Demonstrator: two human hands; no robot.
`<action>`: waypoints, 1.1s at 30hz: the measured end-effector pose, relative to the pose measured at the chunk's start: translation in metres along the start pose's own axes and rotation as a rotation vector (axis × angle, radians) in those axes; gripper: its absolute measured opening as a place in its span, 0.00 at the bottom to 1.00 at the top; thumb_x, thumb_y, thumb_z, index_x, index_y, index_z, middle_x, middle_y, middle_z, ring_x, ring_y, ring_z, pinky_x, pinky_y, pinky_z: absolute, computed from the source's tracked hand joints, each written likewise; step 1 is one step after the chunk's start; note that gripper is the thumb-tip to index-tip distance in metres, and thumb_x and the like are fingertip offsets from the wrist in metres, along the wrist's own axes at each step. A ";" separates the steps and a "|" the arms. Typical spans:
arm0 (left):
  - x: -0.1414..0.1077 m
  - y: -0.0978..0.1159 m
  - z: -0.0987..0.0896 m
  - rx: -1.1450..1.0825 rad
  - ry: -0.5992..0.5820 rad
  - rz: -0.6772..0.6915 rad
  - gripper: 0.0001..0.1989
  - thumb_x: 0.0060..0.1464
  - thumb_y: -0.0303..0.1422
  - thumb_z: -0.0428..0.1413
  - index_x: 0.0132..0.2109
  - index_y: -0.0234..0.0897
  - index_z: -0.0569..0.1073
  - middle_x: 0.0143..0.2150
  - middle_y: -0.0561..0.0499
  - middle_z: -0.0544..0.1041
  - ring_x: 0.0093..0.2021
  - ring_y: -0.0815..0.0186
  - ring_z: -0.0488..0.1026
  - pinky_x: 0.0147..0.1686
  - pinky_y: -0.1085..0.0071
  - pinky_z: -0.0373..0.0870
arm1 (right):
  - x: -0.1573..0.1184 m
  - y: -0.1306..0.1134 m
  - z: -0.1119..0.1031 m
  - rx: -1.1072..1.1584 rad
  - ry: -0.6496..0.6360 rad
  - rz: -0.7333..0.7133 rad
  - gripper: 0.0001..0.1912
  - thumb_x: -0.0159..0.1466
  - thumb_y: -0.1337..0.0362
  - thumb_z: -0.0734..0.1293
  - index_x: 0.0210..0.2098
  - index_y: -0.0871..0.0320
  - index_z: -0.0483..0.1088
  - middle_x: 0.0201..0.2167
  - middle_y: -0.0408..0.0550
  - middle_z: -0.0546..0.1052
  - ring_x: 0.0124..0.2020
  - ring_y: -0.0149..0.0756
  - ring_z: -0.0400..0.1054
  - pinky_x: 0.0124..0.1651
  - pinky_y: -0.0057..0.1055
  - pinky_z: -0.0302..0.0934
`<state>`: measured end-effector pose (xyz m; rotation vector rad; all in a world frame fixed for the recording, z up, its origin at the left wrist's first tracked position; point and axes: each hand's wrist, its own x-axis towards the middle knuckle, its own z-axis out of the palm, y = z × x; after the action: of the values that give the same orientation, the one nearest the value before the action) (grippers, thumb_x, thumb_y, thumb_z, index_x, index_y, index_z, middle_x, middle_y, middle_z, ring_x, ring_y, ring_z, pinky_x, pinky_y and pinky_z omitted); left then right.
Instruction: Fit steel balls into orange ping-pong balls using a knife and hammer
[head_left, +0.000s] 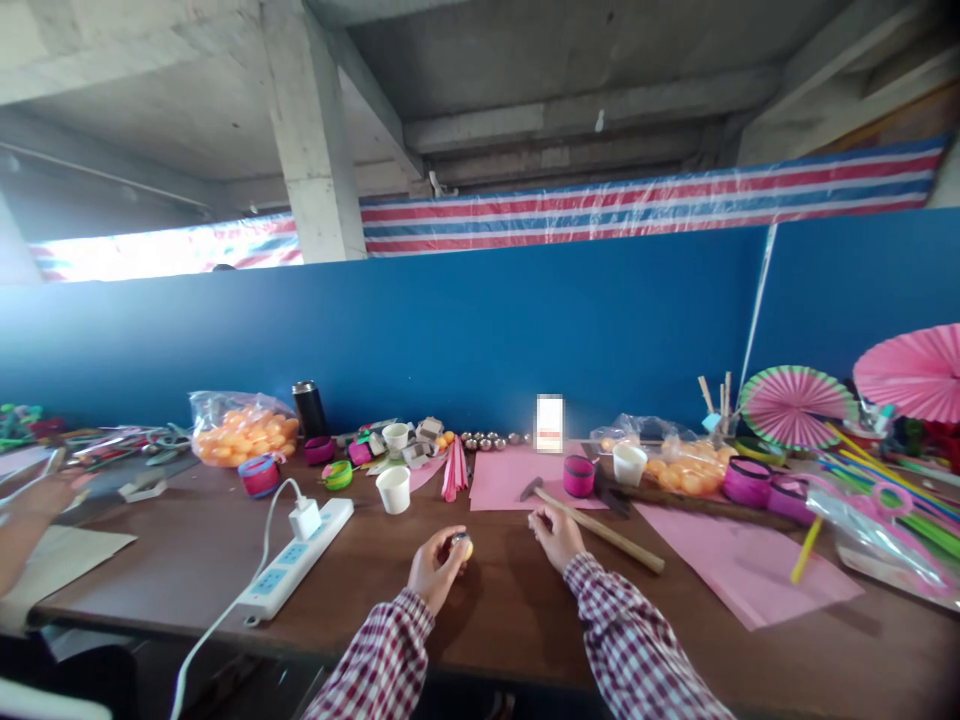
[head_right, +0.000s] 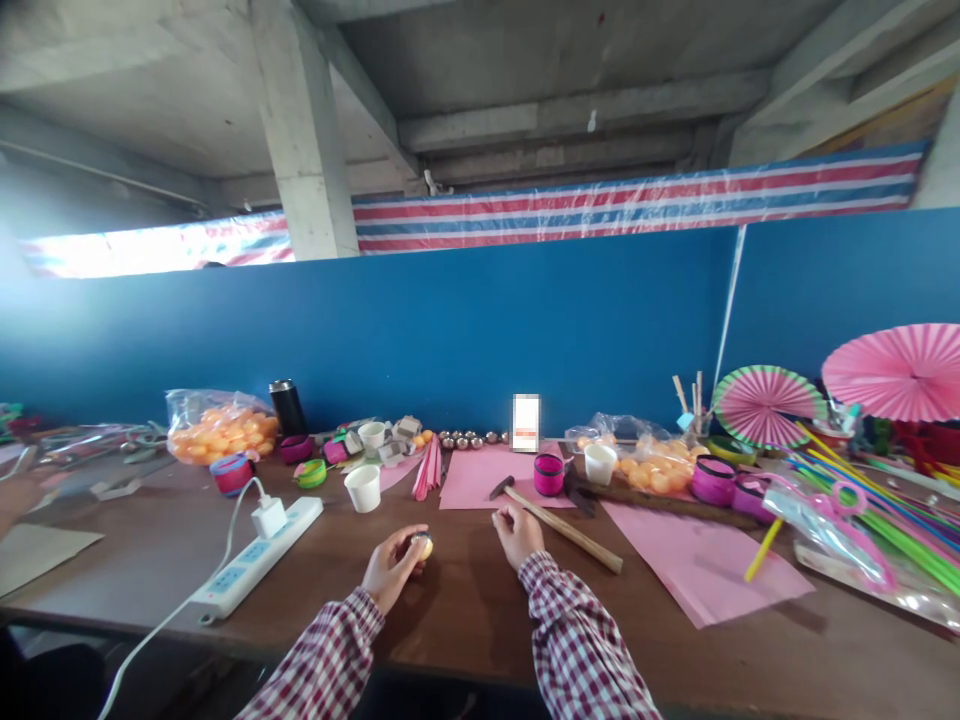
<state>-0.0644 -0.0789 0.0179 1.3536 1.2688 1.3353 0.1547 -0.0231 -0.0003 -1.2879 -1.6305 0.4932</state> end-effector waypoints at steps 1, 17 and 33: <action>0.000 0.000 0.000 0.006 -0.004 0.007 0.25 0.41 0.44 0.53 0.43 0.30 0.69 0.30 0.48 0.73 0.24 0.70 0.69 0.23 0.74 0.68 | 0.000 0.000 0.000 -0.003 0.000 0.001 0.14 0.54 0.56 0.58 0.21 0.58 0.65 0.17 0.44 0.70 0.20 0.32 0.65 0.25 0.27 0.58; -0.005 0.008 -0.001 0.211 -0.063 0.135 0.22 0.43 0.43 0.51 0.42 0.31 0.71 0.33 0.45 0.75 0.30 0.65 0.72 0.32 0.71 0.69 | 0.000 0.001 0.001 -0.020 0.002 -0.013 0.14 0.55 0.56 0.57 0.21 0.58 0.65 0.17 0.44 0.70 0.20 0.32 0.65 0.24 0.26 0.57; -0.004 0.006 0.002 0.217 0.004 0.159 0.20 0.40 0.41 0.54 0.40 0.34 0.73 0.35 0.46 0.76 0.35 0.63 0.72 0.37 0.69 0.70 | -0.001 -0.005 -0.001 -0.004 0.012 0.003 0.13 0.55 0.57 0.58 0.21 0.58 0.65 0.17 0.44 0.70 0.19 0.32 0.64 0.24 0.27 0.58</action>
<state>-0.0617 -0.0835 0.0234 1.6325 1.3634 1.3365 0.1529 -0.0265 0.0039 -1.2942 -1.6205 0.4844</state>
